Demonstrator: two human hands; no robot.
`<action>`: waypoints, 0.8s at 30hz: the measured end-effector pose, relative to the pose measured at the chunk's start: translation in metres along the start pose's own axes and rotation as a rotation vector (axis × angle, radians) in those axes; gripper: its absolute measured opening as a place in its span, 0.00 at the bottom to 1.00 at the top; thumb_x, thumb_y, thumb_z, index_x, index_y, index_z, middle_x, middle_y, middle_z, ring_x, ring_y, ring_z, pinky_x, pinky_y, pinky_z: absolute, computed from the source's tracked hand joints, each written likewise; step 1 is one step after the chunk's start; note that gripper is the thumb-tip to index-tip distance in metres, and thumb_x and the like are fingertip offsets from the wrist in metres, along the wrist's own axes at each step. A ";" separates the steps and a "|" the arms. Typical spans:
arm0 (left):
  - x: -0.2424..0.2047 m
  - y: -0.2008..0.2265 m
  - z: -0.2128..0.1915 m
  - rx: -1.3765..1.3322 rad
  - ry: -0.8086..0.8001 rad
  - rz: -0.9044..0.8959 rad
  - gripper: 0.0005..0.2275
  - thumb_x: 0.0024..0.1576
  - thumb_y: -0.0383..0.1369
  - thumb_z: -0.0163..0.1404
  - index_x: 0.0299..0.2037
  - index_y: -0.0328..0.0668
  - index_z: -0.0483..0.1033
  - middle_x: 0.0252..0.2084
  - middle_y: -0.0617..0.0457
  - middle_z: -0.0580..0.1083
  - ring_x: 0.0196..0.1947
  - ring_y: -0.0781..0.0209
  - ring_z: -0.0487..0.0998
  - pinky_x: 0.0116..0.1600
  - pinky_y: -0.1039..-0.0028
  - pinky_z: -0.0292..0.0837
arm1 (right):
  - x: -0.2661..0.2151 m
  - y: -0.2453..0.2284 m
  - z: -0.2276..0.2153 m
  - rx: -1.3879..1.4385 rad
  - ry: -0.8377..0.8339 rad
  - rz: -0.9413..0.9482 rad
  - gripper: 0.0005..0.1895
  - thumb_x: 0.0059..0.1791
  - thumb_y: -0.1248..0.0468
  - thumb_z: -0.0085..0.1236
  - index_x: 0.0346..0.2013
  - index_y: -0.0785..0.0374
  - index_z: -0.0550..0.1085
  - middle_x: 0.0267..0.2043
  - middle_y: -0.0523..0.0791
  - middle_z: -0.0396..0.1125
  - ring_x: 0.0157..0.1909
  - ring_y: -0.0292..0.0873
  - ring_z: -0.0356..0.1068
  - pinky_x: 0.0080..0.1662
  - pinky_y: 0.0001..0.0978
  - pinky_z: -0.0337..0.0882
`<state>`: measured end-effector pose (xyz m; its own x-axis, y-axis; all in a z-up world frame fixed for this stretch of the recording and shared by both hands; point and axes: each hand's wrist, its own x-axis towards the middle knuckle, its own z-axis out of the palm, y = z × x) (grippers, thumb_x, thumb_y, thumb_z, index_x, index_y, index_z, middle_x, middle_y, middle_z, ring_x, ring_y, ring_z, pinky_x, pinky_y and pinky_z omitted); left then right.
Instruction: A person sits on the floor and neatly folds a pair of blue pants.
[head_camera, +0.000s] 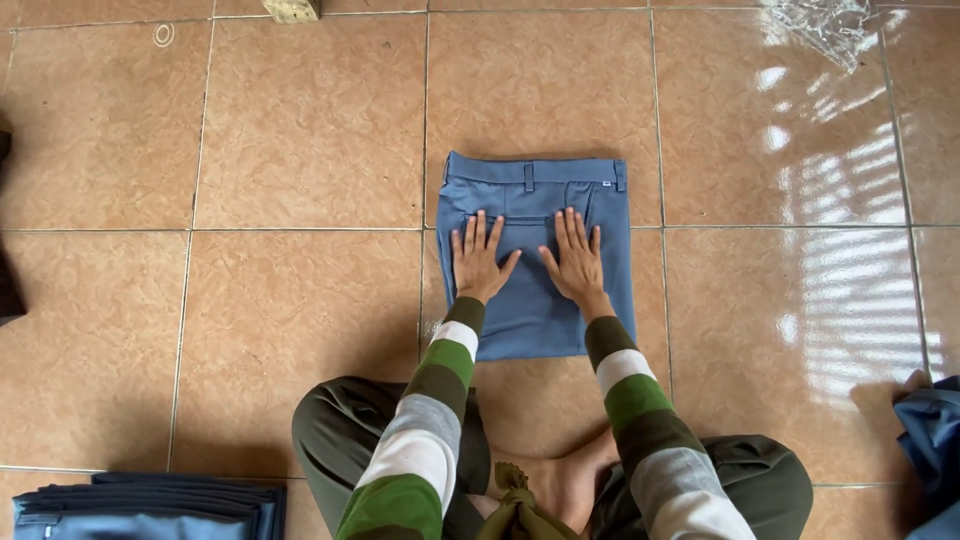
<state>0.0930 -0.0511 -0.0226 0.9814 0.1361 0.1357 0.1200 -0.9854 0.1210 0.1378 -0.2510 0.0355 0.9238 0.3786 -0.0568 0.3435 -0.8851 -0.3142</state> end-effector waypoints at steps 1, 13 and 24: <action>0.003 -0.011 -0.001 0.003 0.003 -0.002 0.36 0.60 0.64 0.36 0.77 0.64 0.48 0.79 0.49 0.46 0.79 0.50 0.40 0.76 0.47 0.32 | 0.001 0.009 -0.007 0.002 0.002 -0.004 0.40 0.57 0.37 0.27 0.78 0.54 0.45 0.81 0.47 0.36 0.81 0.47 0.34 0.75 0.55 0.27; -0.019 -0.100 0.004 0.076 0.192 -0.550 0.23 0.55 0.61 0.42 0.42 0.51 0.70 0.44 0.49 0.71 0.44 0.48 0.75 0.40 0.54 0.70 | -0.046 0.108 -0.011 -0.065 0.287 0.365 0.31 0.59 0.38 0.38 0.62 0.59 0.70 0.63 0.52 0.58 0.70 0.55 0.50 0.65 0.48 0.52; -0.005 -0.004 -0.006 -1.003 -0.367 -0.801 0.41 0.55 0.63 0.50 0.62 0.27 0.65 0.57 0.30 0.72 0.57 0.38 0.76 0.49 0.51 0.79 | -0.019 0.054 -0.037 0.745 -0.090 0.702 0.49 0.43 0.42 0.70 0.61 0.79 0.65 0.58 0.70 0.63 0.62 0.73 0.63 0.56 0.67 0.67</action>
<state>0.0870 -0.0473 -0.0174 0.6949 0.4467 -0.5635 0.6719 -0.1242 0.7302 0.1448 -0.3159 0.0547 0.8493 -0.1141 -0.5154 -0.4899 -0.5338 -0.6892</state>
